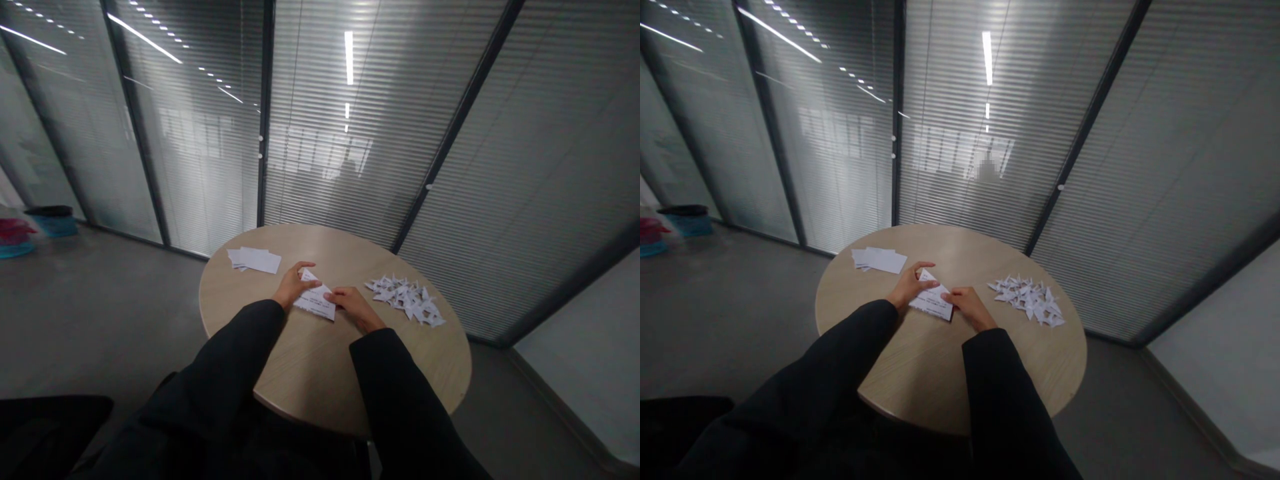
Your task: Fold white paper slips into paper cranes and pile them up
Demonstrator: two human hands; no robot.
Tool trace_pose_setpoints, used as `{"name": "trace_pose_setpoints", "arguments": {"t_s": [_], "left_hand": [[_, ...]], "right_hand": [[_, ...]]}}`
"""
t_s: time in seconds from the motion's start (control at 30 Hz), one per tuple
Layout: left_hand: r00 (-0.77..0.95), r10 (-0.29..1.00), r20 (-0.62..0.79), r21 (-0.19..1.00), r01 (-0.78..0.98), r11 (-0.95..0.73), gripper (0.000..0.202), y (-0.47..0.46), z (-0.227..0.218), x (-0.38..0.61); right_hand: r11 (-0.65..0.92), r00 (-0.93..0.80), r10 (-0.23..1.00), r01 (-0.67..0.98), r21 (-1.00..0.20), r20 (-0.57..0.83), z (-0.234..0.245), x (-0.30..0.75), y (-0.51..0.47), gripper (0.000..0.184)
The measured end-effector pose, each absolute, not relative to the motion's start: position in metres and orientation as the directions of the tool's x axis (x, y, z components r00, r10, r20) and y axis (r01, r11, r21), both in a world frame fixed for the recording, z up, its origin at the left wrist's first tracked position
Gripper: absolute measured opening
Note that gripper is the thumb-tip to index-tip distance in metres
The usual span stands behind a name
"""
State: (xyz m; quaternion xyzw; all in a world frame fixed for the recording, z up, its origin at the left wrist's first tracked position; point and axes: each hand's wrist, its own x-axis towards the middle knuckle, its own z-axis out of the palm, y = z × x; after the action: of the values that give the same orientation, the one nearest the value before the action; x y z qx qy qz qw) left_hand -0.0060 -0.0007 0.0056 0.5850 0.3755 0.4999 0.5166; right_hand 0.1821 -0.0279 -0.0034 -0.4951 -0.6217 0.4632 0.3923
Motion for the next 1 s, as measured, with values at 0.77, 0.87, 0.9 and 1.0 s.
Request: {"name": "trace_pose_setpoints", "arguments": {"t_s": [0.77, 0.87, 0.9, 1.0], "left_hand": [[0.198, 0.951, 0.237, 0.972, -0.052, -0.231, 0.076, 0.0002, 0.0013, -0.0042], [0.185, 0.956, 0.227, 0.974, -0.027, -0.226, 0.072, -0.0013, 0.0029, -0.0035], [0.182, 0.958, 0.219, 0.976, -0.029, -0.218, 0.071, -0.0026, 0.0040, -0.0032], [0.165, 0.968, 0.188, 0.981, -0.069, -0.179, 0.069, -0.0063, 0.0058, -0.0022]], "right_hand": [[0.136, -0.193, 0.978, 0.340, -0.931, 0.072, 0.0027, 0.1785, -0.0296, 0.032], [0.122, -0.209, 0.977, 0.335, -0.934, 0.053, 0.0031, 0.1785, -0.0297, 0.032], [0.119, -0.216, 0.975, 0.332, -0.936, 0.048, 0.0034, 0.1784, -0.0297, 0.031], [0.131, -0.224, 0.973, 0.343, -0.930, 0.054, 0.0044, 0.1783, -0.0295, 0.029]]}}
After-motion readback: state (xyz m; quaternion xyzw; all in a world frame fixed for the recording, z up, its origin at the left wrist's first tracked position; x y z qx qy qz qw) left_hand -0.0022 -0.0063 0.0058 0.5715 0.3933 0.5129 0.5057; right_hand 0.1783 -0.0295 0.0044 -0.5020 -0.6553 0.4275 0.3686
